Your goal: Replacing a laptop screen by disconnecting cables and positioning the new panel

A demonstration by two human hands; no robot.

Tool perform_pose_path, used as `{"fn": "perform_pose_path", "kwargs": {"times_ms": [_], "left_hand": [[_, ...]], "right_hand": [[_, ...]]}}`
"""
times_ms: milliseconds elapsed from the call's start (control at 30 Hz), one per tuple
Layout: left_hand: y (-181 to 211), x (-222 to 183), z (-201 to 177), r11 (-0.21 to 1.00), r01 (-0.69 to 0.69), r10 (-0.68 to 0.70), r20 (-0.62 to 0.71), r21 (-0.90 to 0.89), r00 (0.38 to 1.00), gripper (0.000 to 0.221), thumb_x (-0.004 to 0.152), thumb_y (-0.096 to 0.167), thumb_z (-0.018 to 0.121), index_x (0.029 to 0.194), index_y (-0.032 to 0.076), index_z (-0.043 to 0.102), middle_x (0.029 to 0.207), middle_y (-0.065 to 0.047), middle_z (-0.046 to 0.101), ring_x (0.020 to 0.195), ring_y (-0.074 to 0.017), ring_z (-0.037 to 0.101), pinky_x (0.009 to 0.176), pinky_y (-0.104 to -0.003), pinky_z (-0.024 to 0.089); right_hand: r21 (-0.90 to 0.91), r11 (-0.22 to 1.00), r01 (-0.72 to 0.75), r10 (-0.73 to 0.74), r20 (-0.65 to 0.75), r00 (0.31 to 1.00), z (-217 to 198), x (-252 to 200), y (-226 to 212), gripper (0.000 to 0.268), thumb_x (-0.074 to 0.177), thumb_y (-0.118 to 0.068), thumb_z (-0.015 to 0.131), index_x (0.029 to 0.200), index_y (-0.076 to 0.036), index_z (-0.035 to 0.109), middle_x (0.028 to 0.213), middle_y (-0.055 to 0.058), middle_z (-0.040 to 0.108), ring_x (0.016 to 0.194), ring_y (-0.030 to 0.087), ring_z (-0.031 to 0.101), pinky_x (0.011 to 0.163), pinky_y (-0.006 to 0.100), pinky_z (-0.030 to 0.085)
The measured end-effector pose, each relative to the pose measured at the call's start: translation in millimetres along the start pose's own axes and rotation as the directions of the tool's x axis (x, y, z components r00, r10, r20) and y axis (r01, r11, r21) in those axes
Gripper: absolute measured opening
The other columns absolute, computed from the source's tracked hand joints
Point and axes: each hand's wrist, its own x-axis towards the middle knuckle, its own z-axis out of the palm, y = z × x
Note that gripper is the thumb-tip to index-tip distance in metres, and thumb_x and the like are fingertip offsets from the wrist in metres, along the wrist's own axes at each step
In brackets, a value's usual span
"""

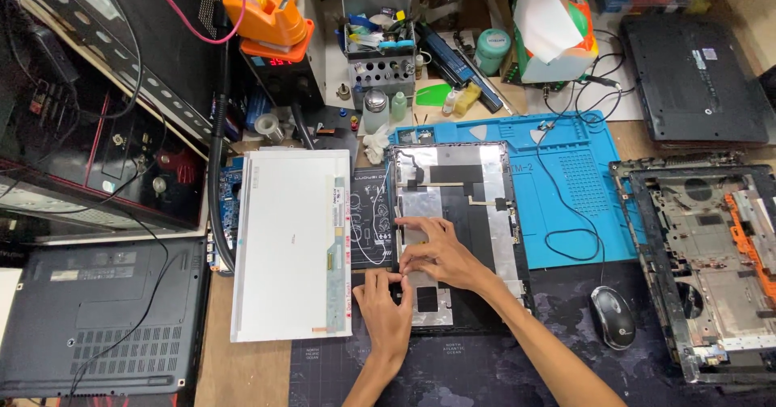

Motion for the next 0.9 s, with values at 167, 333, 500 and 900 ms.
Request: {"fn": "perform_pose_path", "kwargs": {"times_ms": [167, 333, 500, 900], "left_hand": [[1.3, 0.1, -0.7, 1.000, -0.018, 0.018, 0.010, 0.004, 1.000, 0.010, 0.095, 0.019, 0.060, 0.087, 0.015, 0.059, 0.087, 0.002, 0.057, 0.077, -0.0165, 0.051, 0.077, -0.036, 0.036], [-1.5, -4.4, 1.9, 1.000, -0.021, 0.021, -0.018, 0.002, 1.000, 0.009, 0.097, 0.020, 0.061, 0.091, 0.014, 0.063, 0.092, 0.002, 0.057, 0.086, -0.0171, 0.056, 0.081, -0.036, 0.037], [1.0, -3.3, 0.4, 0.991, 0.111, -0.112, -0.007, -0.071, 0.994, 0.007, 0.095, 0.023, 0.065, 0.094, 0.016, 0.065, 0.093, 0.002, 0.057, 0.070, -0.0149, 0.048, 0.082, -0.034, 0.037], [2.5, -2.8, -2.0, 0.996, 0.066, -0.067, -0.017, -0.063, 0.998, 0.002, 0.094, 0.018, 0.064, 0.092, 0.017, 0.062, 0.091, 0.004, 0.058, 0.068, -0.0143, 0.048, 0.080, -0.033, 0.036]], "right_hand": [[0.018, 1.000, -0.014, 0.014, -0.014, 1.000, -1.5, 0.5, -3.9, 0.015, 0.096, -0.021, 0.067, 0.088, -0.028, 0.077, 0.159, 0.006, 0.038, 0.142, 0.034, 0.043, 0.114, 0.057, 0.016], [0.022, 1.000, -0.002, 0.003, -0.012, 1.000, -0.9, -0.2, -1.6, 0.014, 0.097, -0.021, 0.067, 0.089, -0.028, 0.077, 0.159, 0.008, 0.038, 0.144, 0.034, 0.040, 0.114, 0.058, 0.014], [0.018, 1.000, 0.007, -0.007, -0.017, 1.000, -0.7, 0.3, -0.9, 0.012, 0.096, -0.031, 0.068, 0.090, -0.030, 0.078, 0.154, 0.006, 0.045, 0.145, 0.030, 0.037, 0.114, 0.058, 0.015], [0.018, 1.000, -0.004, 0.004, -0.018, 1.000, -2.5, 0.3, -7.7, 0.014, 0.096, -0.032, 0.067, 0.089, -0.028, 0.079, 0.153, 0.007, 0.046, 0.144, 0.029, 0.040, 0.114, 0.059, 0.015]]}}
